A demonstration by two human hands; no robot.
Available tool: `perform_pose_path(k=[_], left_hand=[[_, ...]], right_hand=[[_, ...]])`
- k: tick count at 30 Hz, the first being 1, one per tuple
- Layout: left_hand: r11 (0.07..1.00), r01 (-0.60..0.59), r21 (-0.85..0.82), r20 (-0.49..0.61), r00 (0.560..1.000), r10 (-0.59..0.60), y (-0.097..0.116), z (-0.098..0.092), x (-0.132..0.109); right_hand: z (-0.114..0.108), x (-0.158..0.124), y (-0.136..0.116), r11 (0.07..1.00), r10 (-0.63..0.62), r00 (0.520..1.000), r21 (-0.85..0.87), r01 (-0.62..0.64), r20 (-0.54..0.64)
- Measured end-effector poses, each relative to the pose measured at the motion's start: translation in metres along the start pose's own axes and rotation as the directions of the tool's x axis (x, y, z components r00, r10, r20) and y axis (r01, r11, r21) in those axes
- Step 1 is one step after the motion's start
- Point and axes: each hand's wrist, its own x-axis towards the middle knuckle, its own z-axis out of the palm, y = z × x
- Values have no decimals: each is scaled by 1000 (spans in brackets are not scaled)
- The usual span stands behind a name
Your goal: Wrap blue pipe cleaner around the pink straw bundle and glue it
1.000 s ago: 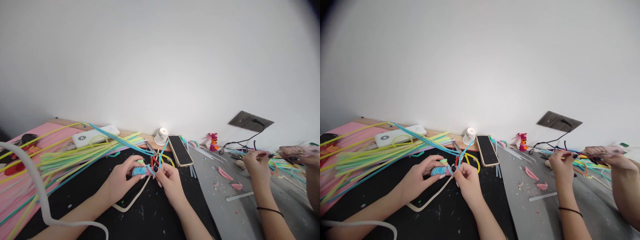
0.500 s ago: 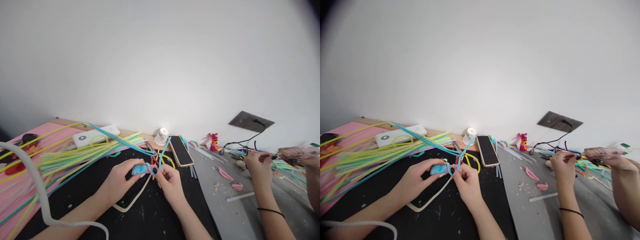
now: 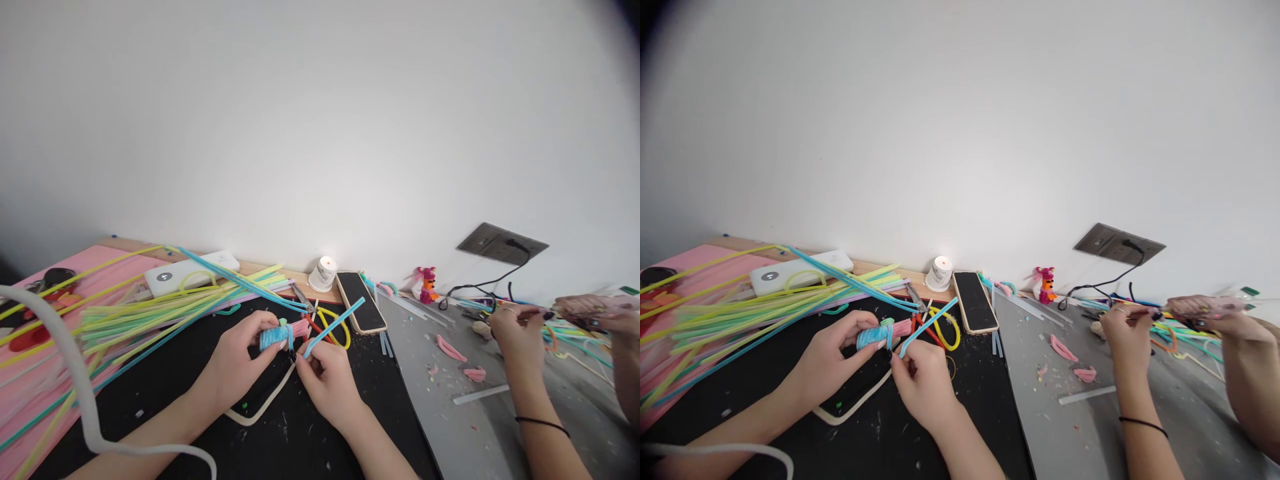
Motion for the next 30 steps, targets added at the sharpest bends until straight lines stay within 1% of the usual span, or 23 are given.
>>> perform_pose_path(k=[4, 6, 9, 11, 13, 16, 18, 19, 21, 23, 25, 26, 28, 30], left_hand=[[992, -60, 107, 25, 998, 57, 1, -3, -1], [982, -95, 163, 48, 995, 88, 1, -4, -1], [975, -113, 190, 62, 993, 103, 2, -5, 0], [978, -103, 180, 40, 994, 97, 3, -5, 0], [986, -71, 154, 6, 997, 71, 5, -4, 1], [999, 12, 42, -13, 1000, -11, 6, -3, 2], [987, 101, -122, 22, 995, -99, 5, -2, 3], [962, 159, -222, 56, 987, -150, 4, -1, 3], [871, 281, -402, 146, 959, -242, 1, 0, 4], [765, 385, -515, 236, 922, -306, 0, 1, 4], [686, 449, -573, 303, 893, -332, 0, 1, 4], [664, 461, -588, 323, 887, -330, 1, 1, 3], [647, 462, -606, 350, 886, -304, 2, 0, 3], [641, 455, -618, 367, 888, -276, 4, -1, 2]], right_hand=[[-2, -2, 0, 994, -90, 993, -76, 84, -76], [-3, -3, -1, 987, -134, 987, -97, 126, -83], [-4, -3, -1, 981, -160, 987, -113, 158, -10], [-4, -2, -1, 981, -145, 988, -124, 150, 46], [-4, -2, 0, 983, -116, 991, -135, 123, 64], [-3, -2, 1, 987, -78, 995, -134, 85, 57], [-2, -1, 2, 992, -52, 997, -116, 59, 60], [-2, 0, 2, 994, -33, 998, -97, 39, 61], [-1, 2, 2, 999, 16, 998, -31, -14, 55], [0, 4, 3, 995, 80, 996, 64, -83, 48], [2, 5, 4, 975, 153, 987, 156, -158, 48], [2, 6, 5, 962, 183, 982, 196, -190, 51], [3, 6, 7, 938, 220, 974, 261, -227, 55], [4, 5, 9, 927, 221, 973, 295, -231, 69]])
